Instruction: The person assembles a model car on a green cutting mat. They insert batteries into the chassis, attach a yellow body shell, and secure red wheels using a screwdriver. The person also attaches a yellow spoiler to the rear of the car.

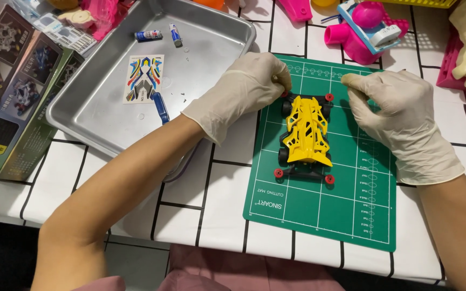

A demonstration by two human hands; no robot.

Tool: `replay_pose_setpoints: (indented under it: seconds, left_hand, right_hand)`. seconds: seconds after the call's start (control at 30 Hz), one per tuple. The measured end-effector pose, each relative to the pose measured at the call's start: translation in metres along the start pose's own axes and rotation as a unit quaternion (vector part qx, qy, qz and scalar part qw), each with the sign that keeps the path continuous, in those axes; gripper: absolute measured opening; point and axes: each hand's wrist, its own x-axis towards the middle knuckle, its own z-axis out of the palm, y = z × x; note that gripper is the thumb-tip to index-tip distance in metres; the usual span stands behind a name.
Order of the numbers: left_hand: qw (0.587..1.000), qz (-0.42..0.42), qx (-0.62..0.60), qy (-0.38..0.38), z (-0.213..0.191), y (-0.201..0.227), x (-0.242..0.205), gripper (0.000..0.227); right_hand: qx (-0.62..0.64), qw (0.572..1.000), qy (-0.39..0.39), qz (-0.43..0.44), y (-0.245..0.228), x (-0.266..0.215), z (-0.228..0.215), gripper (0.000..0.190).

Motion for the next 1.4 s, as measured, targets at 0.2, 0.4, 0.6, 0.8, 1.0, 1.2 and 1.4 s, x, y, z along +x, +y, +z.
replay_pose_setpoints:
  seconds: [0.2, 0.4, 0.6, 0.8, 1.0, 1.2, 1.4]
  left_hand:
    - [0.998, -0.048, 0.012, -0.031, -0.002, 0.009, 0.000, 0.037]
    - [1.000, 0.004, 0.007, 0.014, 0.006, -0.005, 0.003, 0.034]
    - [0.999, -0.030, -0.015, 0.008, -0.003, 0.005, -0.004, 0.013]
    - [0.999, 0.025, 0.018, 0.032, 0.008, -0.013, 0.003, 0.014]
    - [0.997, 0.033, -0.006, 0.063, 0.000, -0.007, -0.006, 0.018]
    - [0.950, 0.215, -0.065, 0.217, -0.065, -0.029, -0.014, 0.008]
    - [0.990, 0.022, 0.034, 0.136, -0.125, -0.091, -0.065, 0.019]
  right_hand:
    - [-0.005, 1.000, 0.008, -0.008, -0.001, 0.001, -0.002, 0.015]
    - [-0.009, 1.000, 0.006, -0.003, 0.000, 0.000, -0.005, 0.015]
    - [-0.013, 1.000, 0.008, -0.004, 0.001, 0.000, -0.006, 0.016]
    - [-0.012, 1.000, 0.011, -0.007, 0.000, 0.002, -0.008, 0.014]
    - [-0.019, 1.000, 0.008, -0.011, 0.002, 0.000, -0.010, 0.015]
    - [-0.024, 1.000, 0.001, 0.015, 0.007, -0.010, -0.007, 0.016]
    - [-0.020, 1.000, 0.018, -0.001, 0.001, 0.000, -0.010, 0.017]
